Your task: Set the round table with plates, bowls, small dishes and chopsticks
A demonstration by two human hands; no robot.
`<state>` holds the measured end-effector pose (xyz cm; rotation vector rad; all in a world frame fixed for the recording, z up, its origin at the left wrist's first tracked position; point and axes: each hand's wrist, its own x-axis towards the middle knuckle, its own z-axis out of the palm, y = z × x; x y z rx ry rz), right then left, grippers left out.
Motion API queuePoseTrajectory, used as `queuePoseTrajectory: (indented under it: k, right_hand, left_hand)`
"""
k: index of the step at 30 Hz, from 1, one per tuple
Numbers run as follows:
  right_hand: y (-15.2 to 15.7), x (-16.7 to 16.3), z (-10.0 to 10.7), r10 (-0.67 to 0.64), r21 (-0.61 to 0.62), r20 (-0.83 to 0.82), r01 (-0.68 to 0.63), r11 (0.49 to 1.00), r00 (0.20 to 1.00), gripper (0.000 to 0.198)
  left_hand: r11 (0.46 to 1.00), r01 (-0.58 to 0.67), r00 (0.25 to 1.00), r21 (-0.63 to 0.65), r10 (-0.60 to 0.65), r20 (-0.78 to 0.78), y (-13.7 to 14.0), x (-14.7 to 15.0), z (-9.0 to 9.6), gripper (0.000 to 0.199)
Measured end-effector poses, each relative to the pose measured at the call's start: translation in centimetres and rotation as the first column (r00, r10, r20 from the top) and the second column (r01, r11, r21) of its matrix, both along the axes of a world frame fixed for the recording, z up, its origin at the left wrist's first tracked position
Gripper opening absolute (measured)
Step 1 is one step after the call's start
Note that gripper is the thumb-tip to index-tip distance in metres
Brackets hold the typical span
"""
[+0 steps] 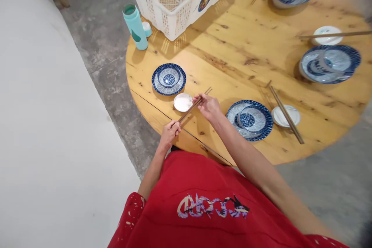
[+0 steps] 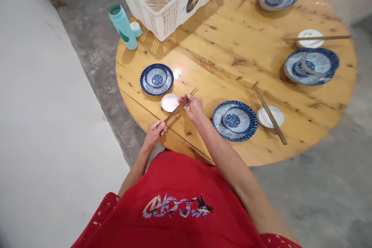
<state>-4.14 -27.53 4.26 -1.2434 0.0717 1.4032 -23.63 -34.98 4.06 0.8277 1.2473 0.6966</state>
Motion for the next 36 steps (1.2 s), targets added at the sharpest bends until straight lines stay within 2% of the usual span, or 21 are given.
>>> queuePoseTrajectory:
  k: [7,11,14,21,27,31,36]
  right_hand:
    - [2.0,1.2,-0.2,-0.049,0.042,0.105,0.045,0.998,0.993,0.020]
    - [2.0,1.1,-0.4,-0.055,0.063,0.193,0.044,0.997,0.980,0.032]
    - [1.8,0.8,-0.6,-0.040,0.080,0.253,0.020,0.997,0.967,0.036]
    - [1.5,0.8,-1.2,0.026,0.135,0.343,-0.076,0.988,0.939,0.028]
    - [2.0,1.5,-2.0,0.057,0.101,0.484,-0.121,0.988,0.873,0.007]
    - [3.0,1.8,-2.5,0.066,0.051,0.510,-0.107,0.993,0.857,0.010]
    - [4.6,1.7,-2.7,0.041,0.051,0.484,-0.075,0.996,0.874,0.015]
  left_hand:
    - [0.997,-0.073,0.997,-0.006,0.073,-0.001,1.9,-1.7,-0.4,0.039]
    - [0.996,-0.083,0.996,-0.010,0.083,-0.009,2.2,-2.2,-0.7,0.041]
    - [0.995,-0.098,0.995,-0.022,0.098,0.011,2.3,-2.4,-0.8,0.043]
    - [0.981,-0.167,0.985,-0.098,0.171,0.036,2.6,-2.6,-0.7,0.042]
    - [0.975,-0.196,0.977,-0.107,0.204,0.069,2.8,-2.7,-1.6,0.038]
    - [0.976,-0.203,0.975,-0.084,0.209,0.073,3.4,-2.5,-2.2,0.034]
    - [0.977,-0.197,0.978,-0.076,0.202,0.054,4.1,-2.0,-2.4,0.033]
